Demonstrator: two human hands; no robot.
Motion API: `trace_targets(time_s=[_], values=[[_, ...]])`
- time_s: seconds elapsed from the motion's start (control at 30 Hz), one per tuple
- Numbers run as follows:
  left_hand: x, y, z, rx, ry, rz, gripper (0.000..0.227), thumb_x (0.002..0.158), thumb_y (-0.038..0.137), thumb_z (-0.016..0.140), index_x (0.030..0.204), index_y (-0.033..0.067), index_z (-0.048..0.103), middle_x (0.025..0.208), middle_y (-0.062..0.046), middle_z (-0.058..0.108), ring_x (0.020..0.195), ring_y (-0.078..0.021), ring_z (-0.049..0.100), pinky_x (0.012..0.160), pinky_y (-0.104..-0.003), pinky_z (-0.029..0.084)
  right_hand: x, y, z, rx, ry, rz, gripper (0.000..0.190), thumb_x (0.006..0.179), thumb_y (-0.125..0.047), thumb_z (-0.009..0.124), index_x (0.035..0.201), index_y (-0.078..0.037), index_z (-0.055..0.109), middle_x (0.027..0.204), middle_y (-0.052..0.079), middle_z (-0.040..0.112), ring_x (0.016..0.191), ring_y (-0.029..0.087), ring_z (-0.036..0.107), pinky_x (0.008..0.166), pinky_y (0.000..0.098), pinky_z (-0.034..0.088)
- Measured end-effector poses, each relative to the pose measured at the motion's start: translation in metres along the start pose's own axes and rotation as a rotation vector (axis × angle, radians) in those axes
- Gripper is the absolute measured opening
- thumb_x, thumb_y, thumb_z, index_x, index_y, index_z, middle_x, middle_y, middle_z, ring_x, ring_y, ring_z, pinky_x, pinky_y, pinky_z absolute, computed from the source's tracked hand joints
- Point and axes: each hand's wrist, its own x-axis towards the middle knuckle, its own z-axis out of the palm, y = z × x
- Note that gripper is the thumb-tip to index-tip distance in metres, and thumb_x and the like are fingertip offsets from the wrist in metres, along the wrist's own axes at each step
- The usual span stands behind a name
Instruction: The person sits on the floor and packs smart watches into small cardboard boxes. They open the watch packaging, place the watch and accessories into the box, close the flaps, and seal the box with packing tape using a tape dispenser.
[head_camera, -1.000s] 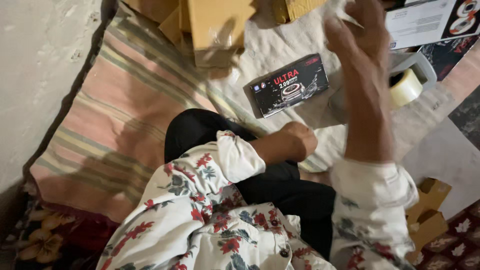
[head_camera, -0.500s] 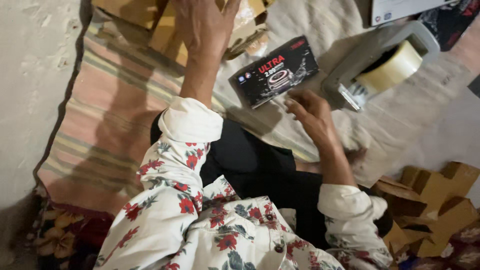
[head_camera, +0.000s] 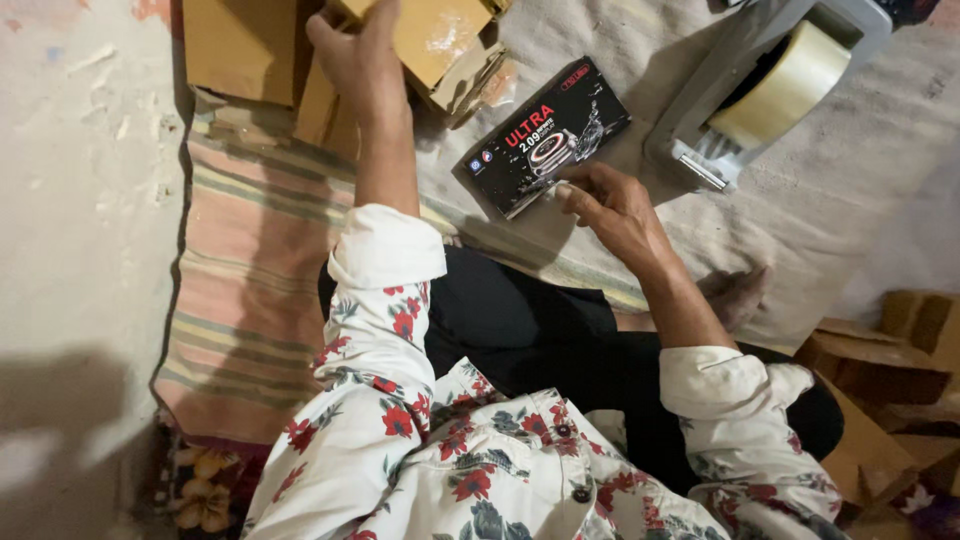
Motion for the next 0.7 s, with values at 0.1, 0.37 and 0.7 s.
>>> trace_targets(time_s=[0.1,0.37,0.7], values=[[-0.013,0.023,0.001,-0.306,-0.025,-0.053,0.056,0.085,0.018,0.084,0.121,-0.0139,0.055,0.112,-0.02,0.067,0.1,-0.0268,0.065,0.092,-0.041,0.055,-0.001,-0.007,-0.001,0.081,-0.019,-0.014,0.042,0.097,-0.029,0.067,0.128,0.0,0.065,0.11,0.008,0.075,0.096,0.017,0.071,0.078,0.0303,0.056],[-0.16,0.073,0.038,-0.615,-0.284,-0.377,0.039,0.092,0.004,0.081,0.125,-0.0067,0.063,0.124,-0.016,0.07,0.108,-0.0196,0.072,0.101,-0.032,0.06,-0.014,-0.028,-0.003,0.411,0.226,-0.651,0.066,0.102,-0.026,0.069,0.15,-0.004,0.031,0.128,0.007,0.058,0.118,0.017,0.061,0.101,0.0343,0.055],[-0.258,0.141,-0.061,-0.107,-1.23,-0.655,0.036,0.109,0.023,0.071,0.08,0.0022,0.063,0.073,-0.011,0.069,0.058,-0.0174,0.062,0.054,-0.029,0.052,-0.01,-0.009,-0.059,0.211,0.616,-0.527,0.036,0.117,-0.026,0.061,0.127,0.006,0.072,0.108,0.007,0.073,0.093,0.011,0.064,0.085,0.0268,0.055]])
